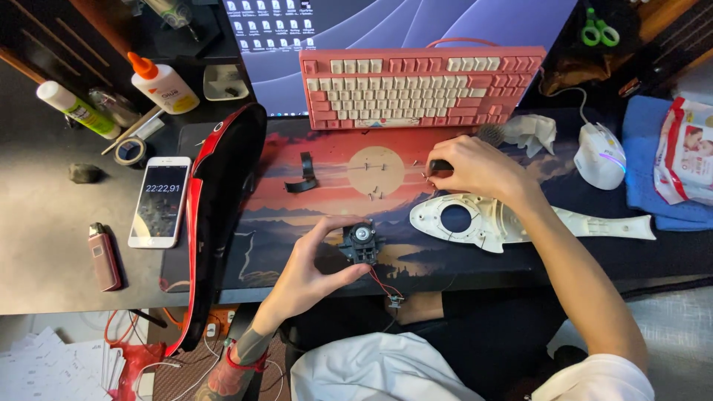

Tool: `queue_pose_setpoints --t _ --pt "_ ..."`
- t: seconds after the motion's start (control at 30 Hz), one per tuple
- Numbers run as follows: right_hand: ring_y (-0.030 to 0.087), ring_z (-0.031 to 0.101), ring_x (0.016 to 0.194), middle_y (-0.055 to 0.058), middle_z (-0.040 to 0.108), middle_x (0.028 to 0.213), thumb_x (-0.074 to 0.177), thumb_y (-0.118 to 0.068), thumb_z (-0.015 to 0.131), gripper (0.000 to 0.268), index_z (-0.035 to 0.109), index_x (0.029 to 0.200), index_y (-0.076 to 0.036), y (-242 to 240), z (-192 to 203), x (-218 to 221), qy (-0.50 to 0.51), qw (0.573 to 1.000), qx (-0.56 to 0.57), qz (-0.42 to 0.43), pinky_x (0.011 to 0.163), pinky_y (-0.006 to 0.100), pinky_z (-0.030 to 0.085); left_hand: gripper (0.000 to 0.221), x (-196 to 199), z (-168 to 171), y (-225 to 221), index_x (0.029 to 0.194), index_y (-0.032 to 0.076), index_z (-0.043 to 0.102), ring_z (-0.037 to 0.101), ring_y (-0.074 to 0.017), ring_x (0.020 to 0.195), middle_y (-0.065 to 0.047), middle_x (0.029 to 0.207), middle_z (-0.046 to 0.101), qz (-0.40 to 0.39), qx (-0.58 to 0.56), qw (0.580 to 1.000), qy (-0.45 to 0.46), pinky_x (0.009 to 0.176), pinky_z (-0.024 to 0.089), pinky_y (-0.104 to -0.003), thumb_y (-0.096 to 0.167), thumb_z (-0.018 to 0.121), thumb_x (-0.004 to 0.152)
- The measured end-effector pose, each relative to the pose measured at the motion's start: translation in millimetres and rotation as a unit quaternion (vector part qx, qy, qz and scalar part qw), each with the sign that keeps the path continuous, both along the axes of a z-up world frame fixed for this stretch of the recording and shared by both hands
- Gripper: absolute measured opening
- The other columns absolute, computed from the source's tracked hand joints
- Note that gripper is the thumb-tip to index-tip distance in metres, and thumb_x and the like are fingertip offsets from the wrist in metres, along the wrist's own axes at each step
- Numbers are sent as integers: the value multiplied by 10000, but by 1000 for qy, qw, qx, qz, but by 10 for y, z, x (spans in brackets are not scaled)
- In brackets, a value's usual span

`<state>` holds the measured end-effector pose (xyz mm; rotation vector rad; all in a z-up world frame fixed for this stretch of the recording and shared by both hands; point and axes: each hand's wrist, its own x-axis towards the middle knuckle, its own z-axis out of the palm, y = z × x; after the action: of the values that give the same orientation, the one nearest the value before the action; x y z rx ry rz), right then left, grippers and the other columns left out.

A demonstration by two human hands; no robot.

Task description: Repairing a small electronic device by manipulating internal components and using a screwdriver

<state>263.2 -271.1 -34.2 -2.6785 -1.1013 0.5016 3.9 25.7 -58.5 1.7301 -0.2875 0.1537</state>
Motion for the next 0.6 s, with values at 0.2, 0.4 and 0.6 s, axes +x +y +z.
queue_pose_setpoints --t 0.2,0.4,0.6 --pt "496 861 1181 134 911 1258 1025 -275 855 288 902 1226 -74 12 51 -33 10 1000 -21 2 982 583 701 700 2 10 4 1554 27 714 712 -481 1544 -241 1545 806 -2 3 1000 2 1279 529 -642 269 1022 974" --pt "527 857 1167 125 903 1269 1038 -266 841 304 918 1259 -73 -15 76 -38 40 998 -45 -30 970 609 696 709 -4 -3 15 1557 17 714 716 -496 1535 -259 1532 809 -3 -1 1000 -1 1273 531 -647 264 1024 969" --pt "538 857 1179 135 904 1280 1029 -284 845 329 910 1268 -67 -37 -67 -16 34 997 -62 -16 978 608 704 712 -9 -2 11 1563 8 712 696 -520 1546 -281 1544 799 -5 -10 1000 2 1277 517 -669 255 1022 972"
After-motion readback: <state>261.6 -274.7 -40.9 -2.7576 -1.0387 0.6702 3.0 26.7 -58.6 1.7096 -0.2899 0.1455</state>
